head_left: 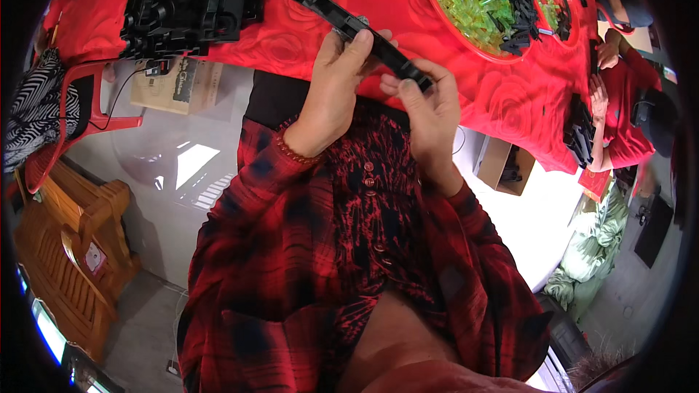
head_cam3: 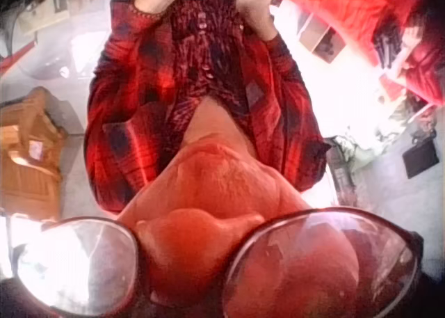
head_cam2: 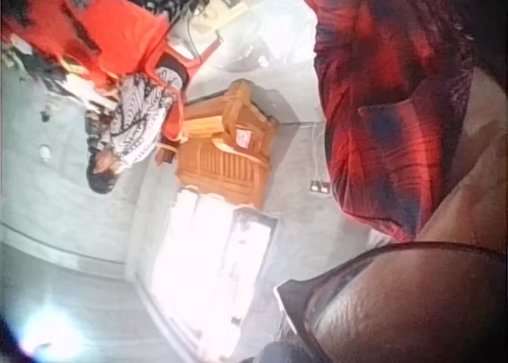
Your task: Assemble small plastic components and metal springs into larger plastic housings.
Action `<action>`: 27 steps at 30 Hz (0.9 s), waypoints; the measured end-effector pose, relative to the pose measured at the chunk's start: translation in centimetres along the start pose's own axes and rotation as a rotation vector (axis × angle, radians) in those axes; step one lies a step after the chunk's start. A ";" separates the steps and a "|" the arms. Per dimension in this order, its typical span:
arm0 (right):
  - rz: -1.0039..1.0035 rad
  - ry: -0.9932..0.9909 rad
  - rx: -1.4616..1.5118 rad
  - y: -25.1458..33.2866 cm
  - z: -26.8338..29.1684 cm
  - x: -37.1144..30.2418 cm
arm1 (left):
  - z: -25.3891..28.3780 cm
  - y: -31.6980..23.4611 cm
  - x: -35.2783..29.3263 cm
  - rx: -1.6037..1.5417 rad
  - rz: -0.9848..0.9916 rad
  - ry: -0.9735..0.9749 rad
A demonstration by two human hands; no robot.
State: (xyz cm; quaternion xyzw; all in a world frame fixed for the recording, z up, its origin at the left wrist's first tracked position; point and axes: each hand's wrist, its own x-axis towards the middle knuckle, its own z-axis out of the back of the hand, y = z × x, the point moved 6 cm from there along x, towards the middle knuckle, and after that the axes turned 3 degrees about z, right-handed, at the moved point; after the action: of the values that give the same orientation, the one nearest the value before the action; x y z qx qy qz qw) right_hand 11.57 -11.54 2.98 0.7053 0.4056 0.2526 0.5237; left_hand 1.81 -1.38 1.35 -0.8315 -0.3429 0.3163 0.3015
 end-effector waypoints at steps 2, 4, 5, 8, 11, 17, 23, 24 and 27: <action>-0.029 0.052 -0.006 -0.8 -0.8 -0.6 | -0.2 -0.4 0.1 0.023 -0.023 -0.030; -0.054 0.107 -0.044 -1.8 -1.1 -1.0 | 0.1 -0.7 0.1 0.044 -0.042 -0.060; -0.055 0.149 -0.105 -1.8 -1.3 -1.2 | 0.2 -0.9 0.0 0.080 -0.077 -0.060; -0.059 0.286 -0.273 -1.3 -1.3 -1.3 | 0.5 -1.6 -0.7 0.135 -0.132 -0.080; -0.086 0.342 -0.391 -1.1 -0.5 -0.8 | 0.7 -1.9 -0.9 0.369 -0.142 -0.105; 0.032 0.175 -0.350 1.7 -0.3 3.5 | -0.1 -1.4 -1.6 0.558 -0.157 -0.049; 0.105 0.077 0.253 3.1 -3.3 8.1 | -0.1 -0.8 -1.6 0.796 -0.216 -0.025; 0.103 0.073 0.251 3.2 -3.7 8.5 | -0.2 -0.8 -1.6 0.807 -0.220 -0.037; 0.017 0.077 0.380 2.7 -4.7 9.0 | -0.1 -1.0 -1.7 0.664 -0.237 -0.061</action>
State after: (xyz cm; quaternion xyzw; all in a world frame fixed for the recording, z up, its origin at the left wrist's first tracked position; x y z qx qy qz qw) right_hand 13.59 -1.85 6.39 0.7848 0.4597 0.2025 0.3630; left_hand 0.54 -2.13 2.70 -0.6328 -0.3244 0.3979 0.5797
